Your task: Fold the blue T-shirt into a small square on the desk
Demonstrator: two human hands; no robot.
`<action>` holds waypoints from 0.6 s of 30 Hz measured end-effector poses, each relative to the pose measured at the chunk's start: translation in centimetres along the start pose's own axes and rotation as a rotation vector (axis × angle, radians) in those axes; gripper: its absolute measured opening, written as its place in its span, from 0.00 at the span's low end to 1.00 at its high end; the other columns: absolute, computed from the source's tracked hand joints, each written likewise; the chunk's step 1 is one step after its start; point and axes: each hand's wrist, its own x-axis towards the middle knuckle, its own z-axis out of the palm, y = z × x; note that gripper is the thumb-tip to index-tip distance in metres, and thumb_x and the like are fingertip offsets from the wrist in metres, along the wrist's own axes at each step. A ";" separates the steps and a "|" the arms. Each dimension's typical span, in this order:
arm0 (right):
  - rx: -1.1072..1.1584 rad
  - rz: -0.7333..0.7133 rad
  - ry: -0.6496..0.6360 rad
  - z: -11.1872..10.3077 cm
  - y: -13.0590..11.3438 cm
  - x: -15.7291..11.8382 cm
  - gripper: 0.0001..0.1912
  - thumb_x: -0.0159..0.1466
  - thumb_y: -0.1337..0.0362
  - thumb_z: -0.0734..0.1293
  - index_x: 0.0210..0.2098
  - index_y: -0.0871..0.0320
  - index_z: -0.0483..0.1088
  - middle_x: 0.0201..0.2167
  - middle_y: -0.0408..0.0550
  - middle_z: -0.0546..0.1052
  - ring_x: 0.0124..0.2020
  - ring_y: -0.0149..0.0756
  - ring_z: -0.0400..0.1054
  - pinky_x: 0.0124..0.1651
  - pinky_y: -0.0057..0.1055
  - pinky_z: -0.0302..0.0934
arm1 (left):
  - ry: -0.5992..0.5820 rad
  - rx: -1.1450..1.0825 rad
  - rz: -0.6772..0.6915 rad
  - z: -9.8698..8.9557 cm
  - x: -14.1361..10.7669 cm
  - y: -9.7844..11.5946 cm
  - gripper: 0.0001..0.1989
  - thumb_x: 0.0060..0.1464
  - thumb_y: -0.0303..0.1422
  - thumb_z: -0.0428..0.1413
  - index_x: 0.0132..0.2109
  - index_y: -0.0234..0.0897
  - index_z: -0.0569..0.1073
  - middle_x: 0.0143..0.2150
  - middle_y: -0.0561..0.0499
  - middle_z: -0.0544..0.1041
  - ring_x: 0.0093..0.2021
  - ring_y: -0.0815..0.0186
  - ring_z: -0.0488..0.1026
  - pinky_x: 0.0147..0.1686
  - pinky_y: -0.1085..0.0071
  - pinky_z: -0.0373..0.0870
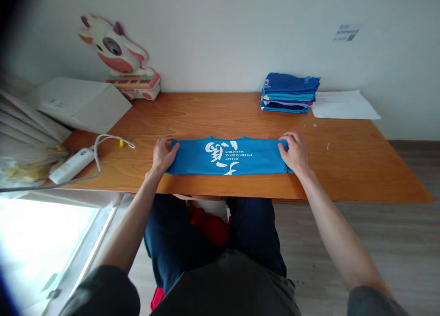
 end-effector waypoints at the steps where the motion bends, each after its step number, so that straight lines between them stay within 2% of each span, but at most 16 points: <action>1: -0.027 -0.057 -0.044 0.2 -1.7 -0.1 0.14 0.75 0.53 0.68 0.53 0.49 0.81 0.64 0.58 0.79 0.69 0.61 0.72 0.77 0.64 0.62 | -0.019 0.026 0.056 0.3 -0.1 1.5 0.15 0.69 0.40 0.61 0.58 0.43 0.81 0.66 0.40 0.81 0.70 0.45 0.76 0.74 0.44 0.69; 4: -0.082 -0.167 -0.205 1.9 -6.7 -0.4 0.23 0.80 0.51 0.63 0.67 0.50 0.78 0.71 0.57 0.76 0.74 0.62 0.69 0.79 0.65 0.61 | -0.126 0.102 0.192 2.0 -1.1 6.3 0.20 0.73 0.43 0.58 0.66 0.45 0.81 0.73 0.42 0.78 0.78 0.42 0.69 0.82 0.38 0.56; 7: -0.179 -0.173 -0.330 4.7 -9.3 -0.9 0.34 0.81 0.44 0.62 0.79 0.50 0.68 0.81 0.56 0.67 0.81 0.69 0.58 0.81 0.75 0.52 | -0.275 0.183 0.222 4.3 -2.4 9.1 0.31 0.75 0.51 0.55 0.78 0.47 0.72 0.83 0.43 0.68 0.85 0.39 0.56 0.84 0.33 0.46; 10: -0.228 -0.119 -0.383 6.6 -9.0 -1.5 0.42 0.79 0.36 0.61 0.85 0.47 0.59 0.85 0.53 0.60 0.85 0.76 0.50 0.81 0.84 0.41 | -0.354 0.243 0.194 5.6 -3.4 9.1 0.40 0.76 0.58 0.50 0.85 0.45 0.61 0.87 0.42 0.58 0.88 0.37 0.48 0.84 0.31 0.43; 12: -0.218 -0.114 -0.387 7.2 -8.0 -1.7 0.44 0.78 0.34 0.60 0.86 0.44 0.55 0.86 0.49 0.57 0.86 0.74 0.47 0.82 0.84 0.37 | -0.365 0.259 0.200 5.8 -3.6 8.4 0.43 0.77 0.60 0.48 0.87 0.45 0.56 0.88 0.43 0.56 0.88 0.38 0.46 0.85 0.32 0.42; 18: -0.229 -0.123 -0.392 7.0 -7.1 -2.0 0.45 0.78 0.33 0.59 0.87 0.42 0.52 0.87 0.46 0.55 0.86 0.73 0.45 0.83 0.83 0.36 | -0.362 0.272 0.216 5.4 -3.8 7.9 0.43 0.77 0.60 0.48 0.88 0.49 0.53 0.88 0.46 0.55 0.88 0.40 0.46 0.85 0.33 0.40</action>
